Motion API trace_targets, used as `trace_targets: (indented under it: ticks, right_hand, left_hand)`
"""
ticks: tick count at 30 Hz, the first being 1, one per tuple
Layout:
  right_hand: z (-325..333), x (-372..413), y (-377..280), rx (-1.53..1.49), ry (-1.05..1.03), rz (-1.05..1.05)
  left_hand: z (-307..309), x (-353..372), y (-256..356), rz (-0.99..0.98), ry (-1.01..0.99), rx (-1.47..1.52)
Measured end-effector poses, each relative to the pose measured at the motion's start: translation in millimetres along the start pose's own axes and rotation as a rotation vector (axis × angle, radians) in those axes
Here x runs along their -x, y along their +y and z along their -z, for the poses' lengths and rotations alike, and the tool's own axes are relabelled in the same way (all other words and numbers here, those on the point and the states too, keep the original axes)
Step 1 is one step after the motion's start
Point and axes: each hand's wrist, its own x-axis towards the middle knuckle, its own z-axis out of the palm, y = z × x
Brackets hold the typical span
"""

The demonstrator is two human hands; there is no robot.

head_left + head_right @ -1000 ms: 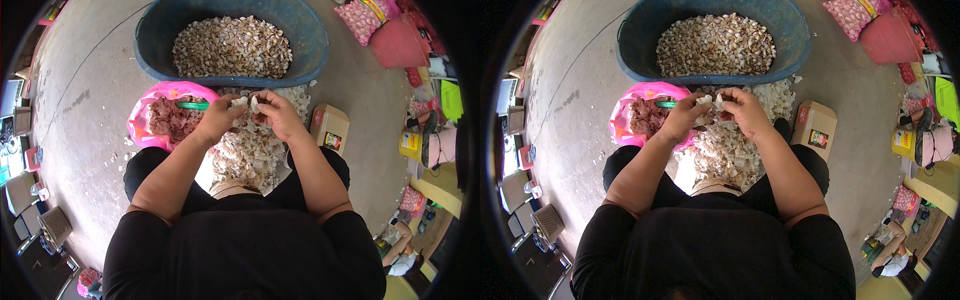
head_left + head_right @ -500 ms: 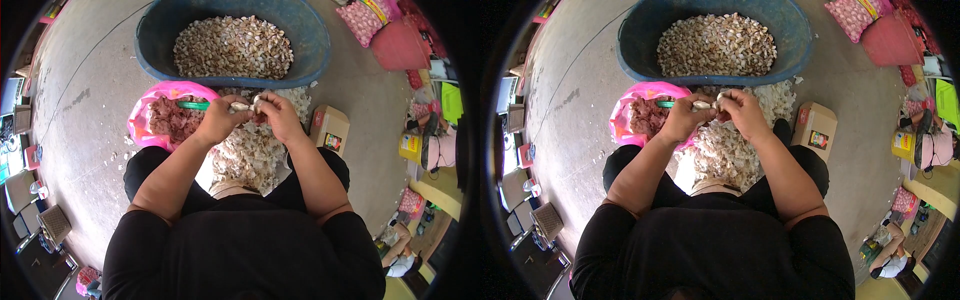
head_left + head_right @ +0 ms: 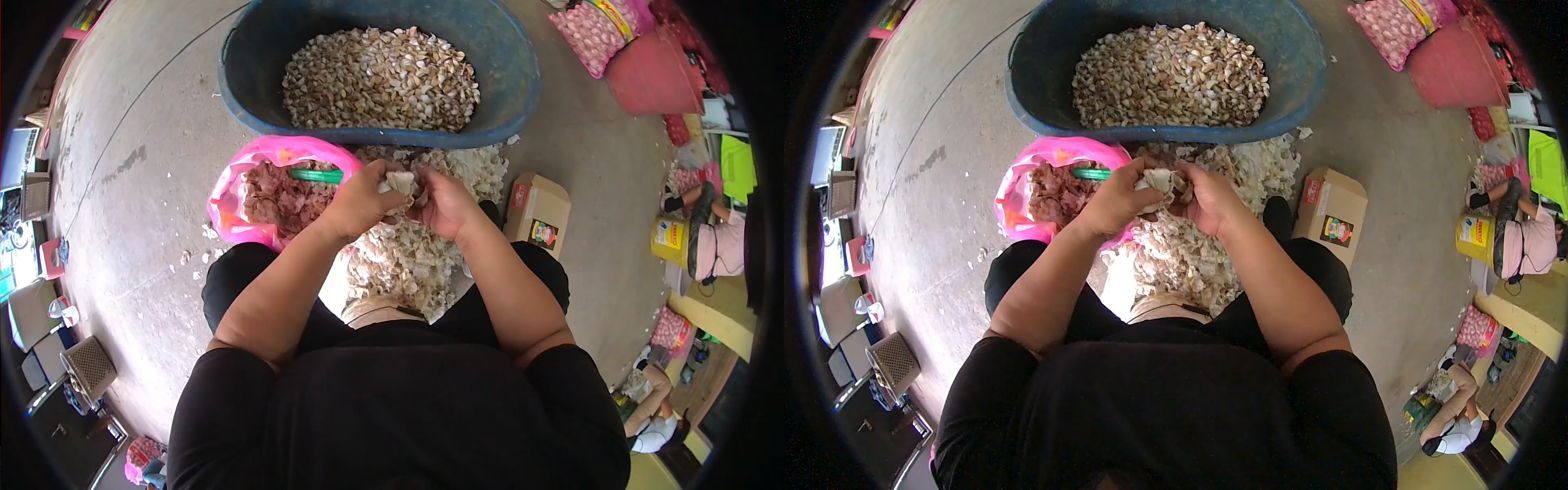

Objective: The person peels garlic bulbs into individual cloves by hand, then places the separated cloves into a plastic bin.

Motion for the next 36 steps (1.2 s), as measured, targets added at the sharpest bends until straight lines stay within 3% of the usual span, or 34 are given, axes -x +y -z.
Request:
trace_targets:
  ticks: [1,5,8,11,12,15,18,27,30,36]
  right_hand:
    - [-2.2,-4.9,-2.6,0.009,0.024,0.005]
    - [-31.3,14.0,-48.3,-0.287,-0.050,0.381]
    - [-32.8,5.7,-47.0,-0.297,0.147,0.446]
    - [-25.0,1.4,-21.8,0.810,0.124,0.734]
    - [-26.0,0.9,-13.9,0.856,0.027,0.724]
    - [-28.6,12.6,-10.5,1.027,-0.056,0.682]
    - [-31.4,18.1,-7.8,0.932,-0.083,0.697]
    - [-27.7,28.1,-4.3,0.645,-0.029,0.660]
    - [-24.9,26.7,-7.4,0.410,-0.072,0.557]
    - [-21.7,20.7,-15.7,0.202,-0.069,0.410]
  left_hand:
    - [2.5,-1.6,-0.2,0.005,0.008,0.041]
    - [9.9,-2.3,7.4,-0.010,0.065,0.139]
    - [11.1,-1.9,7.3,0.032,0.064,0.063]
    - [8.4,1.5,12.4,0.039,0.016,-0.054]
    - [8.7,3.9,17.4,-0.032,0.021,-0.193]
    - [8.0,2.8,6.0,-0.047,0.017,-0.155]
    - [6.3,7.1,11.0,-0.037,0.026,-0.231]
    - [1.1,9.5,11.3,0.047,-0.121,0.236]
    - [-1.5,7.9,11.9,0.084,-0.058,0.348]
    - [5.4,3.1,13.4,0.023,-0.068,0.146]
